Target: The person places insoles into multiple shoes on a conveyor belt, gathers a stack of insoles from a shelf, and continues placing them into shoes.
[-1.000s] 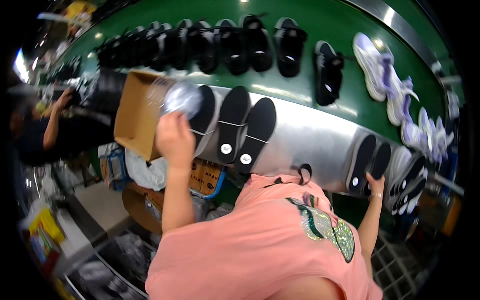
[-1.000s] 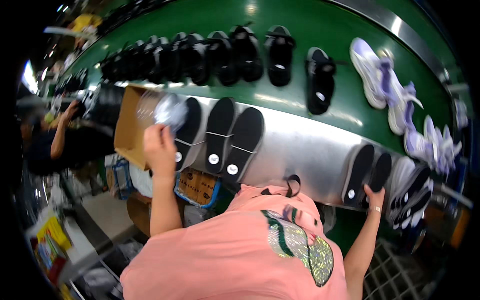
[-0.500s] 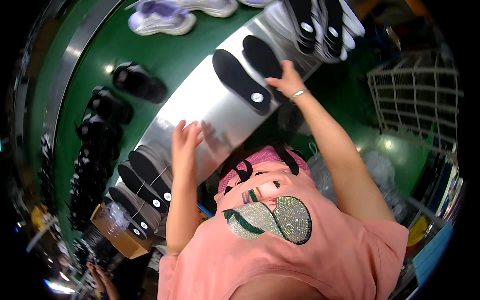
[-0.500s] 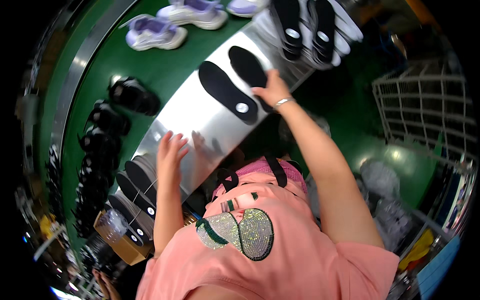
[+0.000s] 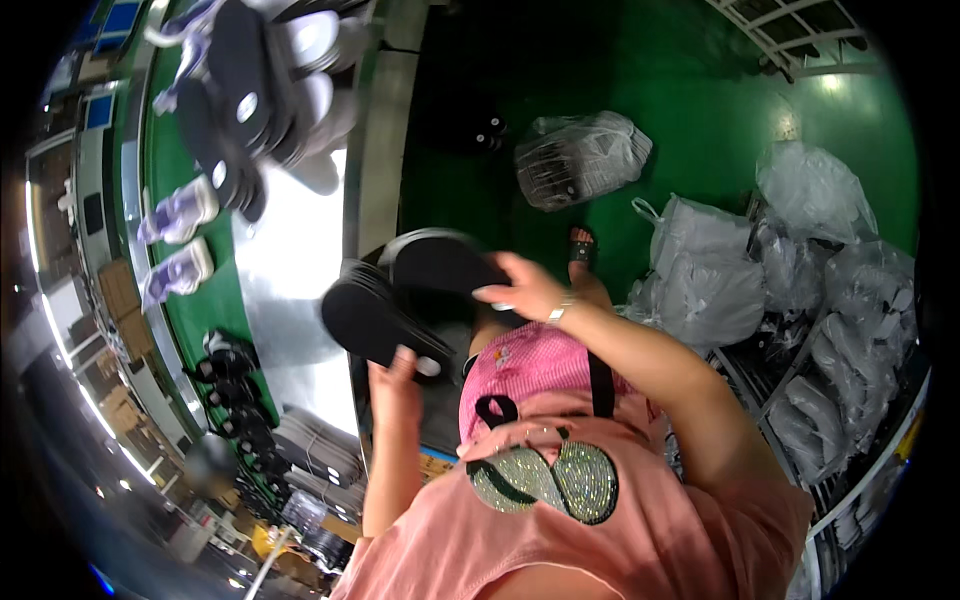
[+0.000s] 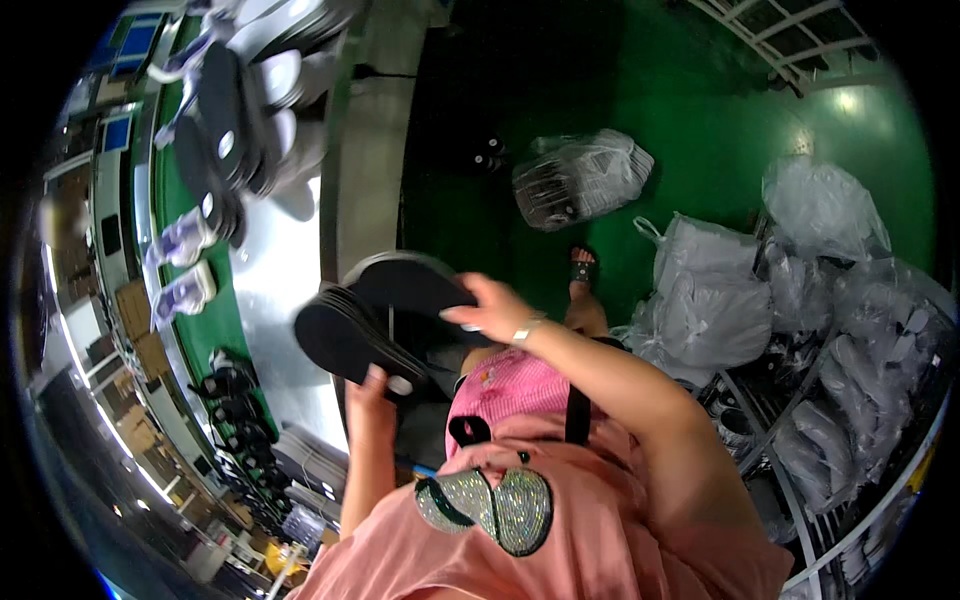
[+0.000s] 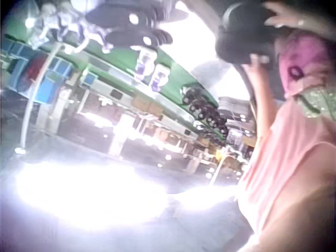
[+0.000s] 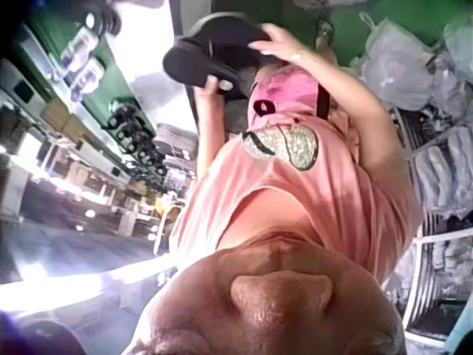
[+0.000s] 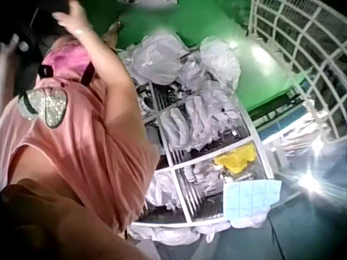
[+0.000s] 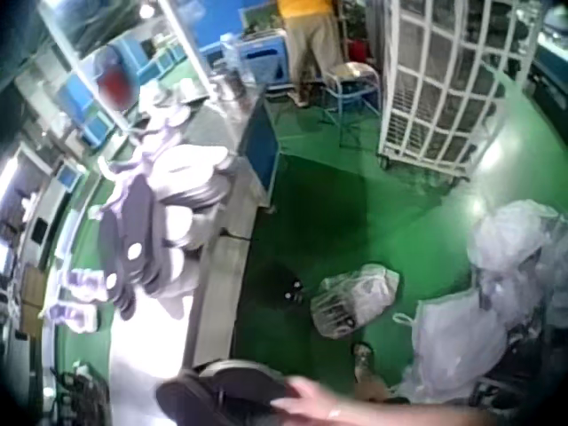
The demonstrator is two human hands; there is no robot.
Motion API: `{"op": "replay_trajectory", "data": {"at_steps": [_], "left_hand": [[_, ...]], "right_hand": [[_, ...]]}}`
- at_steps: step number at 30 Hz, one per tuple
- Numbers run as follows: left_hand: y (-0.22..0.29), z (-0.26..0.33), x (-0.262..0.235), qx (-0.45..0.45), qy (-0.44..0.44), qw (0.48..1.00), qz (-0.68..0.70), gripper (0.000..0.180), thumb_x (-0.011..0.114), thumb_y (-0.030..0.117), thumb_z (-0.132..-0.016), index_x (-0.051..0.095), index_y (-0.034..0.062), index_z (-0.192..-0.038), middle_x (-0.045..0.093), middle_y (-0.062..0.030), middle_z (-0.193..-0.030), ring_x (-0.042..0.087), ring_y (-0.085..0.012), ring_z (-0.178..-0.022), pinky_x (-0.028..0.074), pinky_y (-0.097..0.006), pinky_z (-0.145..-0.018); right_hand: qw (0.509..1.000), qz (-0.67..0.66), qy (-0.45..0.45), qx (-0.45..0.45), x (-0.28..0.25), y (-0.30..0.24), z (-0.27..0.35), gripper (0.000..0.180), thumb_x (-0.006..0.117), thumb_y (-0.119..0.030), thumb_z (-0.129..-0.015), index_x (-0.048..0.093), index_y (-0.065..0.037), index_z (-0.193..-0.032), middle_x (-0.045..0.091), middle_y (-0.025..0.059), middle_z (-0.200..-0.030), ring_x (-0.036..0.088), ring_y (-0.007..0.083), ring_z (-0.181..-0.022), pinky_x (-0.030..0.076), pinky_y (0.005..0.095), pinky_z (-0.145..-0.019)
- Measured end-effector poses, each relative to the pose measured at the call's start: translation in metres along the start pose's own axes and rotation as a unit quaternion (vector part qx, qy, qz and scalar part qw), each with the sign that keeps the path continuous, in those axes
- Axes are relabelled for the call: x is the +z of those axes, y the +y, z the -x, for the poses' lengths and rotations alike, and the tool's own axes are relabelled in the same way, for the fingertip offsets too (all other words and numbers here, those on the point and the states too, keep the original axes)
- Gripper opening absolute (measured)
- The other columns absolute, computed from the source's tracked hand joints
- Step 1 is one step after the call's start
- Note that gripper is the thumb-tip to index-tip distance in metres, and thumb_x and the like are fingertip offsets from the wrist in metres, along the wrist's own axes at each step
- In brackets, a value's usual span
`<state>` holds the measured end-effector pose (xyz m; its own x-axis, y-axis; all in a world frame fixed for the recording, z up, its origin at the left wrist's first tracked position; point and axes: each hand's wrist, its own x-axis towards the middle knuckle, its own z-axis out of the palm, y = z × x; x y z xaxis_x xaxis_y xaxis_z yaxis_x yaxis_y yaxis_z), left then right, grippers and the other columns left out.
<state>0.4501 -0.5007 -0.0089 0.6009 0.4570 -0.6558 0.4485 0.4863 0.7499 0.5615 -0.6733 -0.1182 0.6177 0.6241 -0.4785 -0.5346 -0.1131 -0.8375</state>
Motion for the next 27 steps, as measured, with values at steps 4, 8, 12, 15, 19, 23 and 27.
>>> {"op": "replay_trajectory", "data": {"at_steps": [4,8,12,15,19,23,27], "left_hand": [[-0.092,-0.030,0.056,-0.209,-0.068,0.973,0.062,0.043,0.055,0.010,-0.080,0.037,0.0037,-0.119,0.047,-0.0092,-0.114,0.045,-0.0236,-0.105,0.033,-0.038,-0.093],[-0.176,-0.178,0.080,-0.304,-0.047,0.946,0.103,0.038,0.053,0.015,-0.083,0.040,0.0036,-0.117,0.046,-0.0093,-0.116,0.045,-0.0238,-0.105,0.035,-0.039,-0.092],[-0.261,-0.358,0.073,-0.269,0.001,0.958,0.101,0.041,0.053,0.022,-0.083,0.041,0.0022,-0.117,0.046,-0.0109,-0.117,0.043,-0.0264,-0.108,0.036,-0.041,-0.092],[-0.287,-0.458,0.081,-0.198,-0.027,0.966,0.161,0.045,0.054,0.024,-0.082,0.039,0.0021,-0.118,0.045,-0.0108,-0.119,0.042,-0.0268,-0.110,0.034,-0.041,-0.095],[-0.312,-0.568,0.086,-0.163,0.005,0.975,0.149,0.044,0.057,0.022,-0.081,0.039,0.0061,-0.117,0.047,-0.0101,-0.115,0.046,-0.0267,-0.105,0.039,-0.042,-0.088],[-0.335,-0.637,0.095,-0.148,0.058,0.978,0.136,0.044,0.059,0.020,-0.079,0.038,0.0060,-0.116,0.048,-0.0088,-0.113,0.049,-0.0256,-0.100,0.043,-0.042,-0.081],[-0.343,-0.650,0.086,-0.138,0.087,0.985,0.055,0.051,0.058,0.029,-0.080,0.035,0.0045,-0.119,0.046,-0.0102,-0.114,0.044,-0.0256,-0.104,0.036,-0.043,-0.086]], "right_hand": [[0.978,0.087,0.151,0.114,-0.141,0.095,0.013,0.043,0.056,-0.025,-0.079,0.043,0.000,-0.111,0.055,0.0149,-0.104,0.053,0.0233,-0.093,0.040,0.0308,-0.081],[0.972,-0.055,0.180,0.141,-0.214,0.184,-0.027,0.041,0.053,-0.014,-0.081,0.039,-0.001,-0.118,0.053,0.0078,-0.103,0.049,0.0157,-0.090,0.039,0.0266,-0.080],[0.985,0.015,0.148,0.087,-0.236,0.228,-0.143,0.038,0.053,-0.014,-0.081,0.043,-0.002,-0.115,0.055,0.0087,-0.099,0.050,0.0152,-0.086,0.040,0.0277,-0.079],[0.983,0.083,0.159,0.047,-0.243,0.244,-0.250,0.038,0.056,-0.015,-0.079,0.045,-0.001,-0.113,0.059,0.0096,-0.094,0.053,0.0152,-0.085,0.041,0.0296,-0.077],[0.984,0.031,0.174,0.013,-0.246,0.262,-0.379,0.044,0.058,-0.017,-0.077,0.045,0.000,-0.116,0.059,0.0129,-0.095,0.054,0.0155,-0.082,0.044,0.0283,-0.072],[0.984,0.091,0.150,0.020,-0.245,0.291,-0.469,0.042,0.060,-0.021,-0.074,0.049,0.002,-0.107,0.056,0.0183,-0.098,0.056,0.0282,-0.085,0.045,0.0350,-0.073],[0.872,0.402,0.270,-0.065,-0.225,0.308,-0.469,0.044,0.064,-0.023,-0.069,0.049,-0.005,-0.106,0.050,0.0149,-0.106,0.048,0.0324,-0.097,0.043,0.0384,-0.075]]}}
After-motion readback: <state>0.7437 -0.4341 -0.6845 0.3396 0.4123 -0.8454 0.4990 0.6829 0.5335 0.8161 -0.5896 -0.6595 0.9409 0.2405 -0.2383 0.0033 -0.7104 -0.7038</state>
